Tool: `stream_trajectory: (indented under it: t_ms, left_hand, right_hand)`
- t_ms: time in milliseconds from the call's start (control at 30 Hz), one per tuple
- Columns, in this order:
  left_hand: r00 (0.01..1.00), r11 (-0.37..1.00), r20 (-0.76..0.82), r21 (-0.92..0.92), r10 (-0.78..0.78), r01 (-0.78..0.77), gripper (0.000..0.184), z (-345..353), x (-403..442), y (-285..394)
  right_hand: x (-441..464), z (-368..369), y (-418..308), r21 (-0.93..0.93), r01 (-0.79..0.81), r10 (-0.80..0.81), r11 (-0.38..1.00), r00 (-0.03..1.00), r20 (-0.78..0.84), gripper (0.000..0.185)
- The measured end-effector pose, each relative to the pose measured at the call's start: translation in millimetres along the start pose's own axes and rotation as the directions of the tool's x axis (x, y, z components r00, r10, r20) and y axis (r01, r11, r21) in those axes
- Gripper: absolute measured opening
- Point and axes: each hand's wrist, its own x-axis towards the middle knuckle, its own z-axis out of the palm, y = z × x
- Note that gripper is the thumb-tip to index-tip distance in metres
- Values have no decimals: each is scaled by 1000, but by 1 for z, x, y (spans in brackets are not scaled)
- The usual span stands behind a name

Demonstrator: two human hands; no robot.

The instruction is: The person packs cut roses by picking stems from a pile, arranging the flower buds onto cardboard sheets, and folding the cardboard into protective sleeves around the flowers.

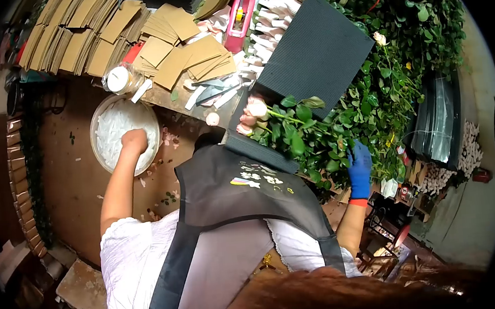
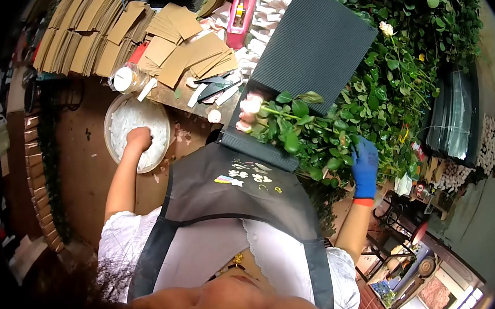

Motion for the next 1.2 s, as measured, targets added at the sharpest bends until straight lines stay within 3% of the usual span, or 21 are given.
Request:
stream_trajectory:
  t_ms: [100,167,200,233,267,333,400,467,500,600,667,733,833,967,1100,1200]
  left_hand:
    - [990,990,-32,9,-140,141,28,25,4,-16]
    - [996,996,-90,-89,4,-12,39,11,-5,6]
    - [990,968,-124,-233,61,-89,38,-3,-8,26]
    - [962,875,-228,-423,151,-237,36,-22,-19,48]
    - [877,693,-386,-549,285,-467,32,-17,-8,66]
    - [709,493,-610,-523,355,-696,30,-40,-11,116]
    - [630,244,-716,-581,300,-776,32,-54,-5,167]
    - [581,261,-752,-520,312,-813,42,-70,-3,206]
    - [563,252,-771,-505,298,-825,46,-69,3,225]
    - [573,266,-768,-511,286,-817,64,-68,11,264]
    - [606,276,-757,-545,245,-792,68,-68,16,278]
    - [609,301,-759,-540,230,-786,70,-62,25,285]
    - [585,352,-769,-489,258,-798,63,-66,22,284]
    - [603,343,-742,-508,293,-791,55,-68,25,280]
    - [623,318,-708,-538,333,-781,50,-73,17,276]
    - [651,344,-675,-554,348,-758,46,-77,13,273]
  right_hand:
    - [8,40,10,-72,-29,30,997,1000,9,50]
    - [4,59,16,-167,-110,128,980,987,98,49]
    - [6,65,20,-213,-129,166,969,973,162,49]
    - [10,69,21,-256,-146,204,956,954,219,49]
    - [14,68,18,-297,-135,212,945,946,244,49]
    - [24,55,-1,-376,-111,232,920,928,292,50]
    - [30,43,-11,-558,-109,341,823,880,331,47]
    - [31,42,-6,-688,-156,469,709,833,294,43]
    - [53,6,-48,-692,-176,555,700,744,372,36]
    - [68,-35,-122,-173,-175,237,969,857,457,32]
    - [76,-11,-155,324,-120,-11,938,926,377,33]
    - [91,21,-177,391,140,-214,910,965,152,36]
    - [105,69,-182,409,199,-239,891,970,49,38]
    - [112,85,-186,270,192,-227,943,969,102,44]
    - [113,97,-195,52,141,-149,989,963,226,39]
    - [115,99,-208,7,73,-73,997,965,251,37]
